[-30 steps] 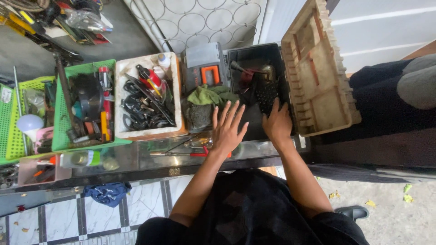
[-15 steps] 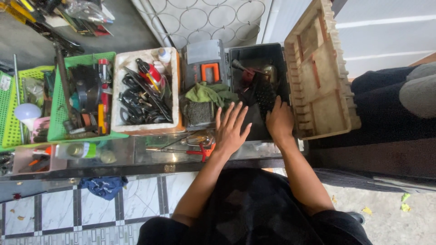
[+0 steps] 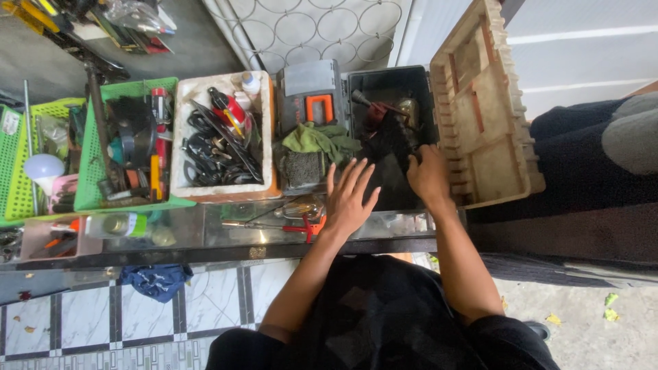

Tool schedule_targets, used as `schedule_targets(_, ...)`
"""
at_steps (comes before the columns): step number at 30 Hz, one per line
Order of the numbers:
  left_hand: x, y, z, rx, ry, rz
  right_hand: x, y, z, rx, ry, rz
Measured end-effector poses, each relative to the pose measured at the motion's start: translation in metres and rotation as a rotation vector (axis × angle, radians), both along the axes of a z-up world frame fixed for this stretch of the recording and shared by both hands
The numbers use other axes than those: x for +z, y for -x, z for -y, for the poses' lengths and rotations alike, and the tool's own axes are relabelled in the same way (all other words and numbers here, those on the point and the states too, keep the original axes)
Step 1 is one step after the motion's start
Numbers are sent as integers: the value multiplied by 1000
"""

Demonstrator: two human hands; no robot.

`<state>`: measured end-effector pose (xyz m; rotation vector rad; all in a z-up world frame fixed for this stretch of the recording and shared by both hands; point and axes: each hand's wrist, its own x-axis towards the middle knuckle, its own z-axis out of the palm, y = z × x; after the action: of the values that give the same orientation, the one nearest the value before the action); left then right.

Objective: Sorting and inspecting various tools, light bulbs, and hardware items at a workbench.

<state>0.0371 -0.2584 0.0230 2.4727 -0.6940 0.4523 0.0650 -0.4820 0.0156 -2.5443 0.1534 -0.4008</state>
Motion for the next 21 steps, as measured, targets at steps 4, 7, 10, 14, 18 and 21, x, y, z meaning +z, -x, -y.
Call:
schedule_targets(4, 11, 3, -1, -7, 25, -10, 41, 17, -15, -17, -214, 118)
schedule_targets(7, 25, 9, -3, -45, 108, 7, 55, 26, -22, -74, -385, 154)
schedule_targets(10, 47, 14, -9, -97, 318, -166, 63, 31, -31, -68, -591, 169)
schedule_targets(14, 62, 19, -21, -52, 553, -370, 67, 36, -49, -98, -1186, 150)
schedule_targets(18, 24, 16, -42, -136, 941, -686, 91, 35, -76, -1, -1637, 238)
schedule_targets(21, 8, 15, -58, -85, 1060, -714, 86, 40, -92, 71, -1744, 224)
